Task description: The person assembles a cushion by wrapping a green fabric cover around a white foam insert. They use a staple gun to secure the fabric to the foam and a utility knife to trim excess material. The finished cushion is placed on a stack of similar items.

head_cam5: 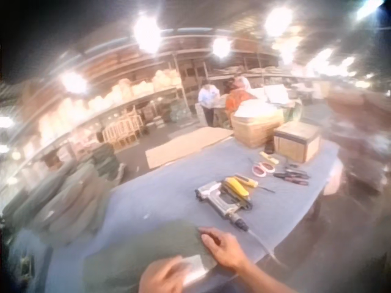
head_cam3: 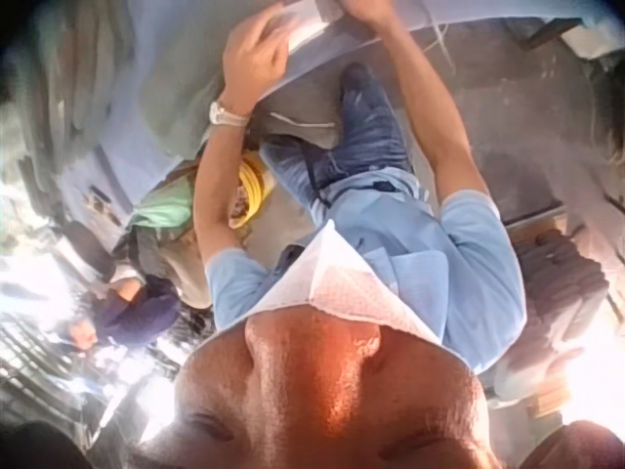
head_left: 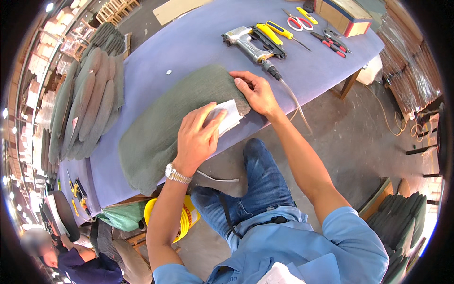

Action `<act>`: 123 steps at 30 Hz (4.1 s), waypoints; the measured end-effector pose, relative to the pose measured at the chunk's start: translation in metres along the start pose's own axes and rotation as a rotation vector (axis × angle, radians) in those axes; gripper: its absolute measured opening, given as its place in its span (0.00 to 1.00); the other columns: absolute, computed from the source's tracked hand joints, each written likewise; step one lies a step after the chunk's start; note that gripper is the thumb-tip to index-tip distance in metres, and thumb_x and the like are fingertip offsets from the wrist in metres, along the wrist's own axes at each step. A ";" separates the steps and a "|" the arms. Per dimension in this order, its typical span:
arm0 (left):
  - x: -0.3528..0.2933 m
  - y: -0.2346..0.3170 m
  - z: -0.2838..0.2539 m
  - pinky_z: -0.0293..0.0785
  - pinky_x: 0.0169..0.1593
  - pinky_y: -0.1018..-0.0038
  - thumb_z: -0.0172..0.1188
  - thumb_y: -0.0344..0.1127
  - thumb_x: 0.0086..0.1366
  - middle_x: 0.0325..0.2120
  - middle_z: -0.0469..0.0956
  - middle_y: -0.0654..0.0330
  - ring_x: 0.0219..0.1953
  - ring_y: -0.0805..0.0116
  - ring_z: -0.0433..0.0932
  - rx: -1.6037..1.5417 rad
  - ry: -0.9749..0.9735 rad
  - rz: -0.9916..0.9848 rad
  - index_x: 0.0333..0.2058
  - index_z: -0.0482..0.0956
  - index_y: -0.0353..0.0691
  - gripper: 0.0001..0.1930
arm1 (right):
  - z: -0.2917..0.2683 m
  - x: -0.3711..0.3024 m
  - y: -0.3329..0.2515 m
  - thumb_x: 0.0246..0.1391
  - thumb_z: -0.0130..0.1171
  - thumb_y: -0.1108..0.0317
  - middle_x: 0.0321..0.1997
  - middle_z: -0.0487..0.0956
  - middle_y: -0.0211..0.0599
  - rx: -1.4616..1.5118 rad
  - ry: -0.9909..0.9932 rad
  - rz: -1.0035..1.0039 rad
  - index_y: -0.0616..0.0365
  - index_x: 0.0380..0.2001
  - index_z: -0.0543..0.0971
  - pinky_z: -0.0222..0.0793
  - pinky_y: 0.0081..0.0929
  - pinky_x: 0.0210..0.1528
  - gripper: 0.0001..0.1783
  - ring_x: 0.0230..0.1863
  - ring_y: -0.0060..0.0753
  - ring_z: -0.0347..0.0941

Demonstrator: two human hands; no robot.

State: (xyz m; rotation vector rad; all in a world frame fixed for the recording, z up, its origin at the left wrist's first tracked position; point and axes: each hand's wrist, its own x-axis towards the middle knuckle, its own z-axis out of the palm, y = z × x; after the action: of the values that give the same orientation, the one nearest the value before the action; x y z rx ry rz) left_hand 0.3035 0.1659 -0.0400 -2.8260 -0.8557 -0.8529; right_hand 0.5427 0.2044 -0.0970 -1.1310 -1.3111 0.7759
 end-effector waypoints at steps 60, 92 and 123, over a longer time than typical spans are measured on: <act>0.087 -0.026 0.034 0.86 0.37 0.58 0.70 0.42 0.58 0.49 0.83 0.43 0.44 0.44 0.87 0.259 -0.223 -0.115 0.62 0.75 0.43 0.32 | 0.021 -0.011 -0.003 0.55 0.66 0.73 0.46 0.80 0.45 -0.241 0.410 -0.246 0.60 0.37 0.78 0.78 0.38 0.46 0.08 0.41 0.46 0.80; 0.088 -0.049 0.042 0.81 0.33 0.51 0.64 0.53 0.64 0.36 0.86 0.49 0.31 0.46 0.85 0.206 -0.153 -0.038 0.41 0.85 0.44 0.19 | 0.006 -0.009 -0.003 0.50 0.69 0.64 0.51 0.84 0.49 -0.342 0.161 -0.163 0.61 0.48 0.83 0.79 0.39 0.52 0.22 0.49 0.51 0.83; 0.084 -0.048 0.063 0.80 0.57 0.56 0.69 0.36 0.61 0.55 0.82 0.57 0.59 0.51 0.79 -0.012 0.060 -0.001 0.57 0.79 0.49 0.24 | -0.010 -0.004 0.009 0.55 0.55 0.77 0.52 0.85 0.44 0.023 0.117 -0.059 0.64 0.52 0.82 0.78 0.34 0.58 0.20 0.52 0.37 0.83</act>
State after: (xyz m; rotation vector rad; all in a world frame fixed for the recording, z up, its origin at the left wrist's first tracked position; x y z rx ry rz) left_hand 0.3672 0.2616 -0.0533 -2.7947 -0.8469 -0.9417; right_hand 0.5532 0.2017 -0.1061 -1.0987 -1.2293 0.6699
